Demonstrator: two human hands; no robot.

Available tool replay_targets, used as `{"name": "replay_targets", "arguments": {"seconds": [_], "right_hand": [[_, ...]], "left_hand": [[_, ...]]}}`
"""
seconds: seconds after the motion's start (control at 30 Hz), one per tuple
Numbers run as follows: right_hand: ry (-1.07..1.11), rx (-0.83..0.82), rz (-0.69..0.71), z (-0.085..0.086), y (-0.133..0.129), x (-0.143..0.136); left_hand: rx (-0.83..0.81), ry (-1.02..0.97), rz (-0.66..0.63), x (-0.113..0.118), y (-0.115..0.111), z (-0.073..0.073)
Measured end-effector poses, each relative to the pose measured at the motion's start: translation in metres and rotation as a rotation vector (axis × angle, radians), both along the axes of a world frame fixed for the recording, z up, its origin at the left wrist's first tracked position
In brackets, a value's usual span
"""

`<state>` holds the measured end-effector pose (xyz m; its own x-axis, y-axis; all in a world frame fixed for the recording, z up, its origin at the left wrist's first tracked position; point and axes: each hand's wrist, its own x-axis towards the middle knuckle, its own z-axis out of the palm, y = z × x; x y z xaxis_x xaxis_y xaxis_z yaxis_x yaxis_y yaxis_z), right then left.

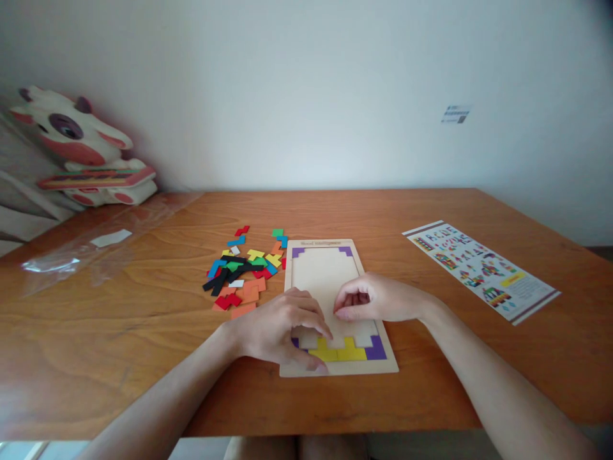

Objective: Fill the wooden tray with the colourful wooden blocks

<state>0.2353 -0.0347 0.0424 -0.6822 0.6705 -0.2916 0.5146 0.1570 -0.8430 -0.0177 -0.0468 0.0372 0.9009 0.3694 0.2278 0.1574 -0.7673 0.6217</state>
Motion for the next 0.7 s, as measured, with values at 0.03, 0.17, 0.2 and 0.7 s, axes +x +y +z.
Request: {"name": "replay_targets", "arguments": {"seconds": [0.03,0.17,0.2,0.7], "right_hand": [[0.011,0.048,-0.047,-0.002,0.001,0.0],[0.049,0.34,-0.278,-0.01,0.008,-0.001],[0.05,0.429,-0.33,-0.013,0.011,0.0],[0.095,0.696,-0.434,-0.032,0.021,-0.003]], "left_hand": [[0.011,-0.007,0.039,-0.002,0.003,0.0],[0.285,-0.037,0.472,-0.026,0.027,-0.004],[0.378,-0.018,0.599,-0.035,0.035,-0.006],[0.413,0.325,0.954,-0.057,0.057,-0.023]]}}
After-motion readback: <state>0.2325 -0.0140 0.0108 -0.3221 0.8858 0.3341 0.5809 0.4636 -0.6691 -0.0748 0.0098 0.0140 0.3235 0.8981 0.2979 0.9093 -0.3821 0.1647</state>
